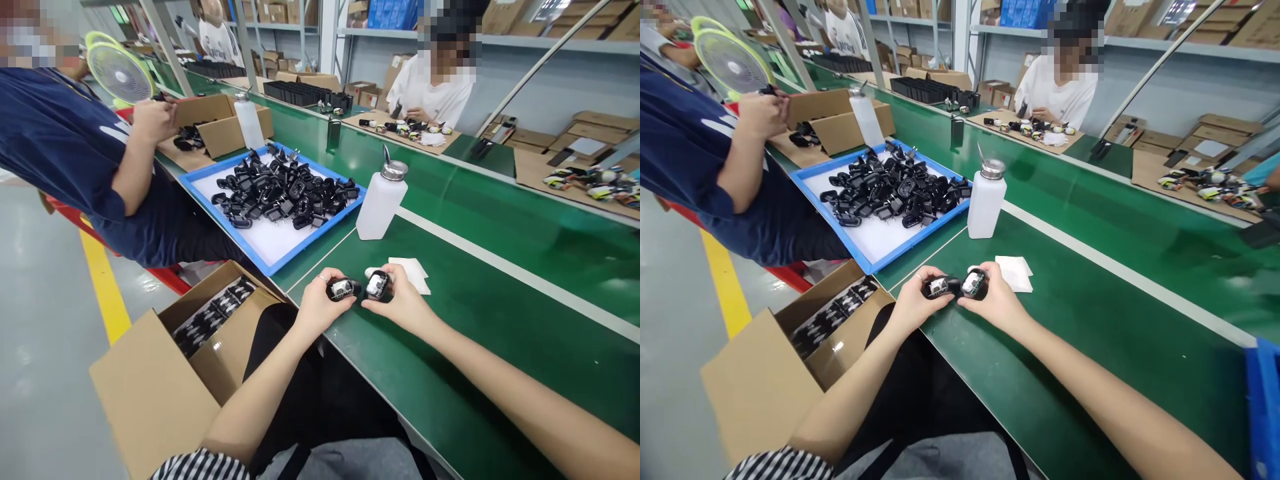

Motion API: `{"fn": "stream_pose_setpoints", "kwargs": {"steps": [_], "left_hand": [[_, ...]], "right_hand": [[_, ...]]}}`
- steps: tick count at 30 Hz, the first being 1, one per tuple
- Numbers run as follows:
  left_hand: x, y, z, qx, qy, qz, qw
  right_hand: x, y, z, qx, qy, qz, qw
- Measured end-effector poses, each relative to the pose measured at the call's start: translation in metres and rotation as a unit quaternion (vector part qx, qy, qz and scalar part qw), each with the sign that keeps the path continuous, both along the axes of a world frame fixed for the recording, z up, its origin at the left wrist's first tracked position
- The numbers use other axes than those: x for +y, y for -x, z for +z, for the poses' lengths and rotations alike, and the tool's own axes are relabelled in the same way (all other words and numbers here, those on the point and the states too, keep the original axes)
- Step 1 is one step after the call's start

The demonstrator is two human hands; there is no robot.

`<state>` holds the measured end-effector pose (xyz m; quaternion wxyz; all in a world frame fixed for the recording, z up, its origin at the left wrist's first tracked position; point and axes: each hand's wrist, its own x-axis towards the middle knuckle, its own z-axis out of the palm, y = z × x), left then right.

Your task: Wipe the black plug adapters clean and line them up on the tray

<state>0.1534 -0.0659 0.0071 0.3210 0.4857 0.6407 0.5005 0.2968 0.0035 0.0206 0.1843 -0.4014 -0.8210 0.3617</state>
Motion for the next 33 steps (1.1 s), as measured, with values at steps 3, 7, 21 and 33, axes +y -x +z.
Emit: {"fn": "stream_pose_setpoints", "kwargs": {"steps": [3,7,21,33], "left_hand": [[-0.001,0.001,-0.002,0.103,0.033,-0.006,0.994],[-0.014,0.009,-0.002,0.093,0.05,-0.131,0.986],[-0.009,-0.02,-0.003,0.117,0.052,-0.043,0.991],[-0.001,-0.004,-0.004,0.078,0.07,-0.088,0.991]], "right_hand": [[-0.014,0.001,-0.006,-0.053,0.006,-0.023,0.998],[-0.018,-0.004,-0.001,-0.148,-0.024,0.056,0.987],[0.058,-0.032,0.017,-0.284,-0.171,-0.062,0.941],[0.04,0.003,0.03,-0.097,-0.159,-0.065,0.98]]}}
